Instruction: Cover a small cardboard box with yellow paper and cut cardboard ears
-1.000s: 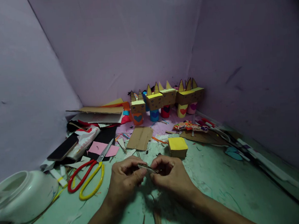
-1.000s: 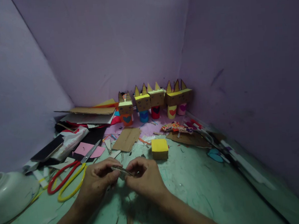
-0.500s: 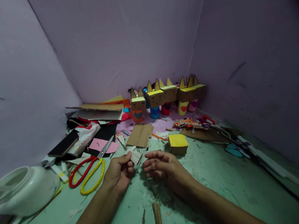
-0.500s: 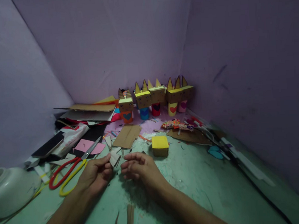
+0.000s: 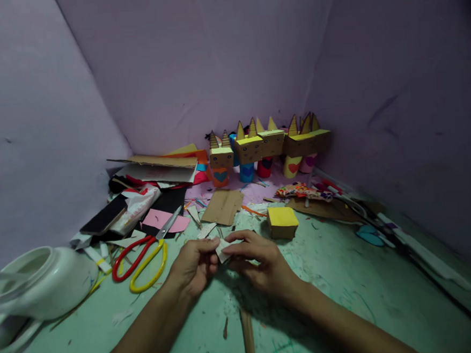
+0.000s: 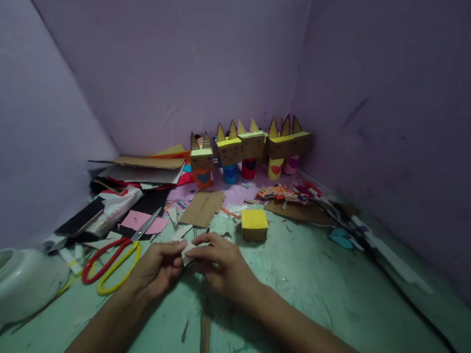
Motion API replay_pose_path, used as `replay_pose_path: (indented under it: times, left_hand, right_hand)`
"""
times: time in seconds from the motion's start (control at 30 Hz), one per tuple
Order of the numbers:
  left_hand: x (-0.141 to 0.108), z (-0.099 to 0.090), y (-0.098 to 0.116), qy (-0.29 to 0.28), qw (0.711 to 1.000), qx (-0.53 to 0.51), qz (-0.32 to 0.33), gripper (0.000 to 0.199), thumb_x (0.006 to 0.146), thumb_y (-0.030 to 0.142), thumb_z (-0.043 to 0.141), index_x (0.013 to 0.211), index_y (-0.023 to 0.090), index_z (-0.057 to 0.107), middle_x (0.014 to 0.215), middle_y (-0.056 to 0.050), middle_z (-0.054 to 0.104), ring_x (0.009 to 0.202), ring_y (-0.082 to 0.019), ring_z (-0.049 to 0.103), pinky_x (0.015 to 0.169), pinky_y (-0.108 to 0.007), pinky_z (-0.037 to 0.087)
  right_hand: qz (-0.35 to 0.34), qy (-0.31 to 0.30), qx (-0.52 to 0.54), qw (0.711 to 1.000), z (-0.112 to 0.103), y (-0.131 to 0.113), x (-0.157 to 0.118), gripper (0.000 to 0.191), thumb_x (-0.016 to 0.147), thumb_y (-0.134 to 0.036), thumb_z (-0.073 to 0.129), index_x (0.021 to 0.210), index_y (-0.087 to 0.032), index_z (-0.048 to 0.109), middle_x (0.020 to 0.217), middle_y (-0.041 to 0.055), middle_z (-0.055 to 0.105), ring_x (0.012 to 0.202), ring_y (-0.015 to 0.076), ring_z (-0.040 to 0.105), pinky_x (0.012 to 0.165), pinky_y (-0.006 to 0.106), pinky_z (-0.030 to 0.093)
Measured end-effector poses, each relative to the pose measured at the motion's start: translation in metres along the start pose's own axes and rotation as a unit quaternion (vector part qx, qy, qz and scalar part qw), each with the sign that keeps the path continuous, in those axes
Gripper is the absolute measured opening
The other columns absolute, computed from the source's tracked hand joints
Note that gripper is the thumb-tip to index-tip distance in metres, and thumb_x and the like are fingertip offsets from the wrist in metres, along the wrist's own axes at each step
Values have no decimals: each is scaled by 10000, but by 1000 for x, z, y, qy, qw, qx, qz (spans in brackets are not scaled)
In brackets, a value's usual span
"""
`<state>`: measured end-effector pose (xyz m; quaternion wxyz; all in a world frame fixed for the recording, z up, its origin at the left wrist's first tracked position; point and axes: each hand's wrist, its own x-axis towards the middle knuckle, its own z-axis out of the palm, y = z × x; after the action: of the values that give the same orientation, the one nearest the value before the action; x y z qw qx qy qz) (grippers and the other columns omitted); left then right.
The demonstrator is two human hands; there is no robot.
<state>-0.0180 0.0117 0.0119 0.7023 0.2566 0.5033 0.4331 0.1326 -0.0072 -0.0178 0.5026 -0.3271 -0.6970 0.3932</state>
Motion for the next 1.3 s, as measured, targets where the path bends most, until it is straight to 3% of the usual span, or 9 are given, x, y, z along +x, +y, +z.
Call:
replay_pose_path:
  times: [0.07, 0.13, 0.3, 0.47, 0.63, 0.77, 0.9, 1.2, 1.3]
  left_hand:
    - [0, 0, 0, 9, 1000, 24, 2, 127, 627, 101, 580, 512, 107, 528, 348, 43, 428, 284, -29, 361, 269, -107, 260]
    - [0, 0, -1, 10, 999, 48, 13, 129, 610, 127, 586, 494, 109, 532, 328, 43, 422, 279, -34, 350, 270, -121, 242]
    - [-5, 2, -4, 8, 991, 128, 48, 170, 547, 147, 622, 431, 142, 498, 268, 48, 414, 243, -49, 315, 270, -158, 192]
    - [-9, 5, -8, -15, 974, 199, 107, 150, 476, 76, 653, 424, 124, 521, 323, 72, 421, 324, -36, 341, 339, -161, 214]
    - [-10, 5, -8, -44, 964, 193, 179, 368, 575, 290, 665, 885, 127, 552, 622, 48, 523, 371, -62, 422, 366, -206, 322]
    - [-12, 7, -15, -47, 949, 232, 209, 278, 579, 277, 652, 798, 132, 563, 662, 19, 533, 444, -66, 432, 423, -205, 342]
    - [-12, 10, -20, 2, 934, 254, 253, 130, 623, 239, 591, 707, 147, 556, 617, 14, 533, 511, -101, 467, 484, -220, 369]
    - [-21, 4, -7, -34, 917, 290, 272, 62, 585, 176, 547, 634, 147, 572, 553, 9, 500, 526, -120, 445, 490, -230, 344]
    - [-22, 3, -6, -47, 916, 286, 277, 66, 588, 165, 544, 646, 148, 573, 564, 15, 501, 535, -115, 446, 494, -220, 347]
  right_hand:
    - [9, 3, 1, 1000, -1, -1, 0, 168, 695, -142, 645, 813, -233, 723, 986, 75, 618, 894, 195, 595, 745, 315, 472]
    - [89, 20, 68, 994, -1, -3, 0, 118, 669, -204, 693, 786, -208, 707, 925, 71, 634, 826, 188, 602, 708, 311, 480]
    - [347, 33, 254, 902, 3, -3, 2, 323, 571, -318, 771, 808, -139, 644, 674, 29, 635, 579, 132, 575, 533, 255, 480]
    - [407, 10, 250, 879, 2, 0, 3, 206, 473, -186, 756, 632, -113, 647, 476, -26, 562, 396, 54, 430, 403, 175, 379]
    - [384, 70, 338, 856, -5, 0, 8, 136, 533, -188, 744, 591, -149, 627, 468, -54, 513, 420, 60, 430, 492, 206, 446]
    - [335, 150, 386, 846, -4, -3, 11, 185, 510, -173, 763, 560, -180, 585, 496, -52, 515, 429, 73, 439, 462, 194, 441]
    - [339, 157, 372, 850, 2, -5, 8, 224, 471, -190, 788, 634, -174, 636, 629, -11, 625, 547, 108, 556, 551, 213, 486]
    - [225, 138, 231, 937, -12, 4, -1, 406, 564, -282, 785, 953, -226, 679, 805, 29, 673, 672, 173, 604, 593, 271, 475]
    - [204, 132, 142, 960, -18, 10, -2, 299, 590, -301, 778, 865, -210, 700, 710, 29, 675, 621, 174, 595, 591, 288, 471]
